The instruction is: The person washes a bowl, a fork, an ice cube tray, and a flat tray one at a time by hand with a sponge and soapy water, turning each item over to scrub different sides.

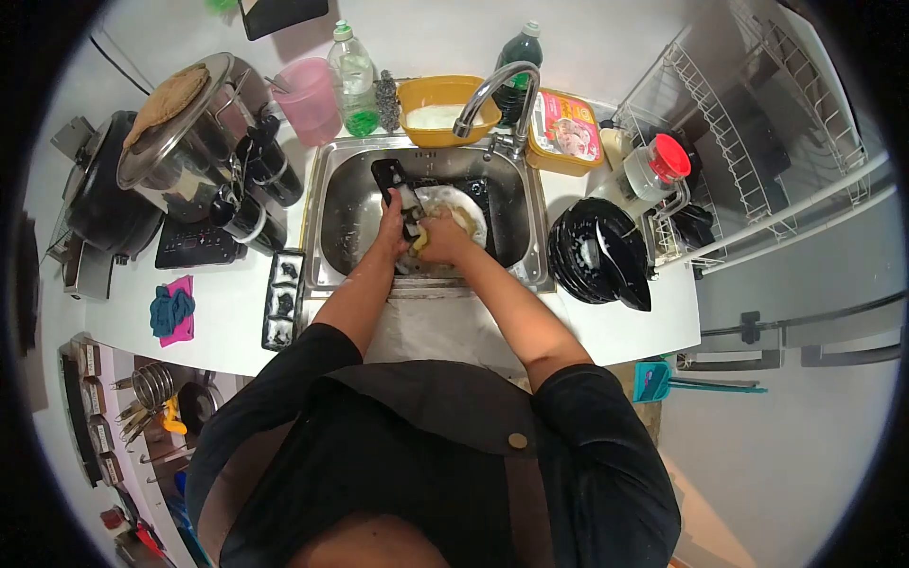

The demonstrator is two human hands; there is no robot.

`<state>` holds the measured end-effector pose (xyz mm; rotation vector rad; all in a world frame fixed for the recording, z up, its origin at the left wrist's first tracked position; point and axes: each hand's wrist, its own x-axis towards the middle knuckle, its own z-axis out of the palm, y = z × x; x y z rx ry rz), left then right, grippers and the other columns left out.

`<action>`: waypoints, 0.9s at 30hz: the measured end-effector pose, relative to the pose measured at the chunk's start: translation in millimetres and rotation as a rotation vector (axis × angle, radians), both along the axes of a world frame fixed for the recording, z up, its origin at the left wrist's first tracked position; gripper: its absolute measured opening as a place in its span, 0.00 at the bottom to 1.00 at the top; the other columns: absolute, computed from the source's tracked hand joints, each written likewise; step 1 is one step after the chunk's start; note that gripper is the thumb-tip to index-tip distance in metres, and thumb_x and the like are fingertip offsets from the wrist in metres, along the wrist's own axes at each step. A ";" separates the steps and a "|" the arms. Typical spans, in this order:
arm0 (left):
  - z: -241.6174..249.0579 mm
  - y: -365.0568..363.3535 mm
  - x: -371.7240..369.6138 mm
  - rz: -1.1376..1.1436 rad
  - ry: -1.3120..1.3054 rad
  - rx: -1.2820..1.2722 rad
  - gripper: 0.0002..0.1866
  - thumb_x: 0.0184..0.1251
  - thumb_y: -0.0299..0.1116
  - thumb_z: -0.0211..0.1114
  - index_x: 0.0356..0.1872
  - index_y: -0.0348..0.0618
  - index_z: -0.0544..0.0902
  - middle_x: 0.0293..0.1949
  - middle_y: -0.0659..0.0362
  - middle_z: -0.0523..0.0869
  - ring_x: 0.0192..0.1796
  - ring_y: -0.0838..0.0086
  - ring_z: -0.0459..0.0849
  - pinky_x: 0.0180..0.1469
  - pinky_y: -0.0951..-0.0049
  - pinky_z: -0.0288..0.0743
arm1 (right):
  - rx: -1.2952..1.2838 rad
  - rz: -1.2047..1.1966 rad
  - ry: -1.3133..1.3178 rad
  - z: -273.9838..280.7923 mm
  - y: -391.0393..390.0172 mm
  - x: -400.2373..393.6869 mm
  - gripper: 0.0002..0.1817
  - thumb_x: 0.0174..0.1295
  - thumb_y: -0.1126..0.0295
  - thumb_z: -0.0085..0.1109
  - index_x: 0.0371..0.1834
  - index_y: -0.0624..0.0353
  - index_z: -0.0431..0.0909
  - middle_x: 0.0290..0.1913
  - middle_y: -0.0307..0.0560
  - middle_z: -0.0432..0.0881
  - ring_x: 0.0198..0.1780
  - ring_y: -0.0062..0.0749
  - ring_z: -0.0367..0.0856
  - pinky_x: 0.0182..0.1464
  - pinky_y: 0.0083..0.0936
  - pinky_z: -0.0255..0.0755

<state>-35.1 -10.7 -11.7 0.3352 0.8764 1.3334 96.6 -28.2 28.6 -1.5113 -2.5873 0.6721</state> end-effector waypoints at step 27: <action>-33.7 11.7 -4.0 -0.138 0.062 0.074 0.46 0.52 0.70 0.49 0.68 0.64 0.42 0.60 0.52 0.63 0.57 0.59 0.68 0.49 0.52 0.70 | 0.005 0.107 0.072 -6.8 13.6 15.2 0.19 0.51 0.76 0.50 0.46 0.45 0.78 0.48 0.51 0.70 0.54 0.48 0.66 0.56 0.36 0.62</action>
